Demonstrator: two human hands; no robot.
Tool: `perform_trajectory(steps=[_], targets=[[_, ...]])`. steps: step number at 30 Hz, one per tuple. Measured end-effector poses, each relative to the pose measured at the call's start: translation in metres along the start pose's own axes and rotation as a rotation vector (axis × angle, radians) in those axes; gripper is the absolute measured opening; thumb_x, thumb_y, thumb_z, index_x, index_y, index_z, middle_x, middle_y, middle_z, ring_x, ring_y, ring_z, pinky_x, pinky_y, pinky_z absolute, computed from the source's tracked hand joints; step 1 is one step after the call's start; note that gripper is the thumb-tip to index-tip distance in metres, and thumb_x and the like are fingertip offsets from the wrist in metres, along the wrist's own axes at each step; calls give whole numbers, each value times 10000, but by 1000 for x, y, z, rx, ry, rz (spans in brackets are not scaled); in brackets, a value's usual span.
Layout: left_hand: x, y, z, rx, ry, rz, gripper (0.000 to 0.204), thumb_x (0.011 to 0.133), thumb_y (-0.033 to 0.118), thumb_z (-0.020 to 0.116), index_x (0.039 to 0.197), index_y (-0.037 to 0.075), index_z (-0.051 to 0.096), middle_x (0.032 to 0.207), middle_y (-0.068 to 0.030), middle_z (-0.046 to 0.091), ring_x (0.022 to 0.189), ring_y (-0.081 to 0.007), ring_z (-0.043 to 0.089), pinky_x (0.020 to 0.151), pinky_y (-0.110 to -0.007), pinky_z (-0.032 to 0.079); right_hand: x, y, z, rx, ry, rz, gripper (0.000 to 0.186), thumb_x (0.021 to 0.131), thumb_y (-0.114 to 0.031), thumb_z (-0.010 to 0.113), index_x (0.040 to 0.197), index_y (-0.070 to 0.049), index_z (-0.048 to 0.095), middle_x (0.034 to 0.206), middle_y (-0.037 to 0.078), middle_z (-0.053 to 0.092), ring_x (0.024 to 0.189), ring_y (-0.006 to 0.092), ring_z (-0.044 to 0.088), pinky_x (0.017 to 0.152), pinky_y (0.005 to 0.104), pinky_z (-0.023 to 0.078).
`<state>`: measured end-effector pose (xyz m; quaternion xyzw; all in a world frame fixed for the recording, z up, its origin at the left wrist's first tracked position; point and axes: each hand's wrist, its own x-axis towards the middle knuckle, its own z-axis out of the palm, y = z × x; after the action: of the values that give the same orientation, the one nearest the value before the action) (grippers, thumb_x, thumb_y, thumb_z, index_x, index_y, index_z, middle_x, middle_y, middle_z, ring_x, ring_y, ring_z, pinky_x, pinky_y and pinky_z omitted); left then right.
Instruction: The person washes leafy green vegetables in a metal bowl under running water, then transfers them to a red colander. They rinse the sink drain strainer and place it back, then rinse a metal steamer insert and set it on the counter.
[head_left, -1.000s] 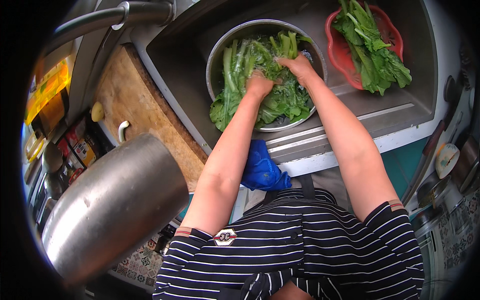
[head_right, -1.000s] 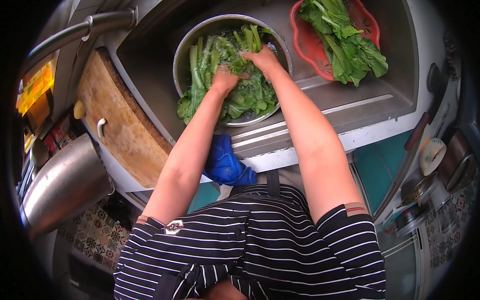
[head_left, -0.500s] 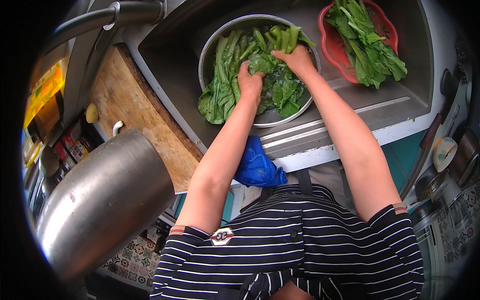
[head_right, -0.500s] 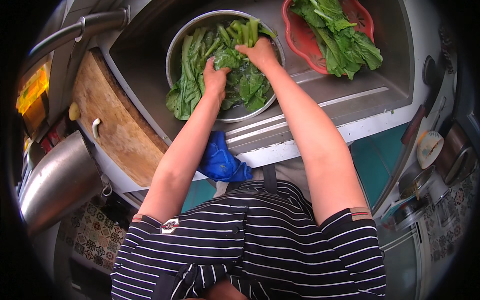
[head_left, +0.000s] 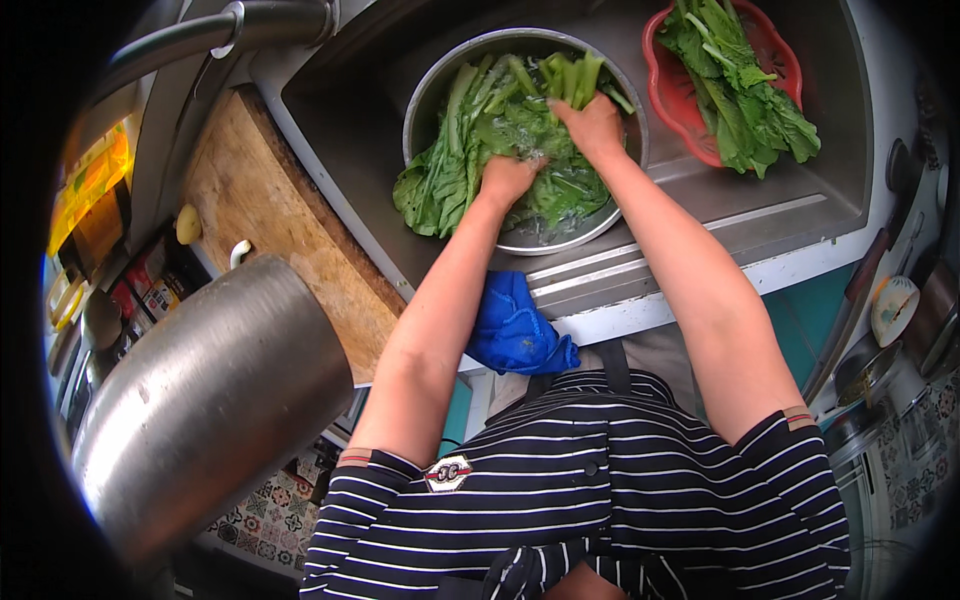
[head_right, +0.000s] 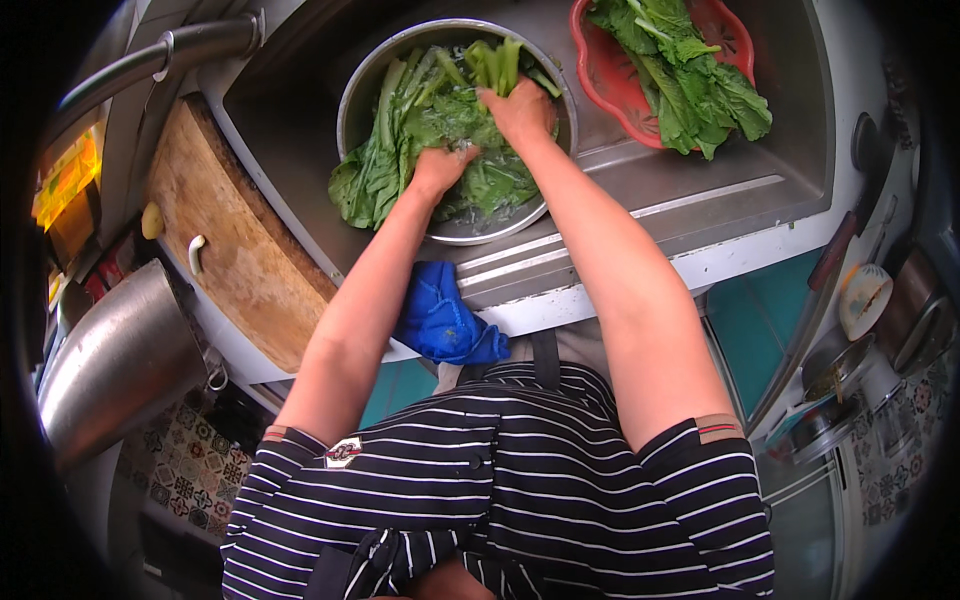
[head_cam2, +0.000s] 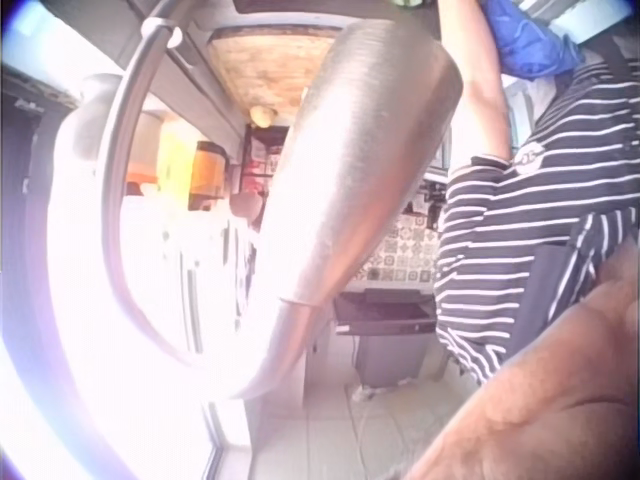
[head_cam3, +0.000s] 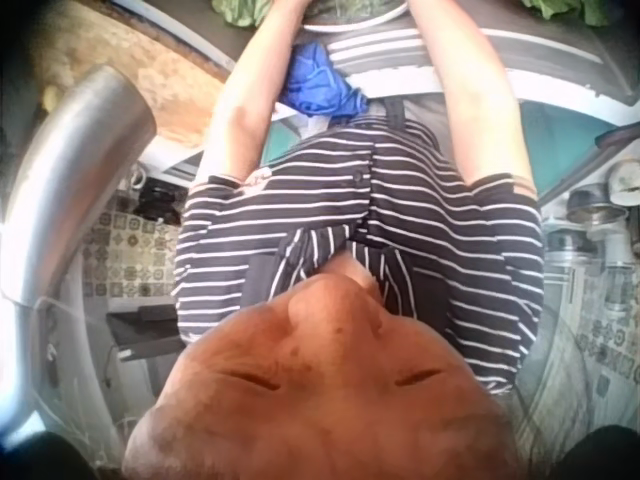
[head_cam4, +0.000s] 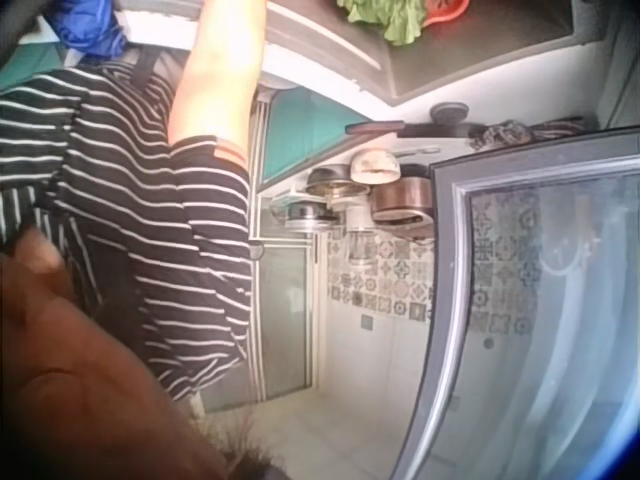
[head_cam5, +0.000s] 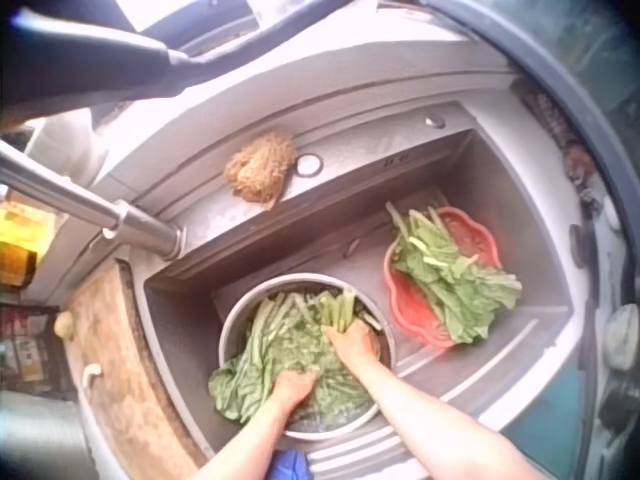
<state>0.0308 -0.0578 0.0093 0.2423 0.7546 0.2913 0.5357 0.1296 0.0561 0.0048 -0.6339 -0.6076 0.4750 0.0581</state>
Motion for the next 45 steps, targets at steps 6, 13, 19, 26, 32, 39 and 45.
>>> perform_trajectory(steps=[6,13,19,26,32,39,45], targets=[[-3,-7,-1,270,95,-7,362,728,151,652,1012,-55,564,970,-244,602,933,-381,572,810,-392,451,16,23,9,242,-192,-107,326,677,-236,698,935,-43,648,869,141,660,822,270,631,740,346,473],[-18,-3,14,374,116,62,556,704,215,666,1137,-55,445,1025,-273,572,988,-388,545,866,-393,427,10,23,5,228,-195,-127,357,681,-277,705,944,-42,650,865,147,660,816,261,635,738,345,477],[-27,14,17,224,167,190,871,595,283,770,1284,31,302,1249,-278,417,1113,-408,463,878,-410,422,-4,10,-1,674,-31,31,392,690,-216,730,977,28,621,891,114,657,784,166,617,705,316,473],[-31,-2,15,846,19,284,787,621,70,720,1289,112,307,1264,-260,317,916,-445,544,777,-461,474,-11,13,2,392,-111,51,325,738,-149,698,991,29,600,933,89,634,838,135,579,744,273,449],[-12,-18,10,65,131,-70,679,631,59,684,1233,42,369,968,-242,590,885,-395,583,791,-435,465,-9,4,-12,375,-167,-4,283,748,-154,678,981,-8,614,913,67,641,797,125,579,727,288,451],[-13,-8,-13,589,-190,-53,834,621,203,749,1300,-2,310,1157,-263,510,1014,-352,548,891,-350,425,-25,19,2,352,-183,-181,346,714,-190,698,1005,-28,602,912,120,649,843,220,618,747,321,460],[-26,-48,-21,79,-270,-87,746,718,23,647,1339,-41,239,1245,-183,461,1136,-267,453,942,-331,378,-85,-70,-74,377,-229,-334,319,765,-159,688,1026,-10,581,926,66,636,847,124,582,744,276,460]])
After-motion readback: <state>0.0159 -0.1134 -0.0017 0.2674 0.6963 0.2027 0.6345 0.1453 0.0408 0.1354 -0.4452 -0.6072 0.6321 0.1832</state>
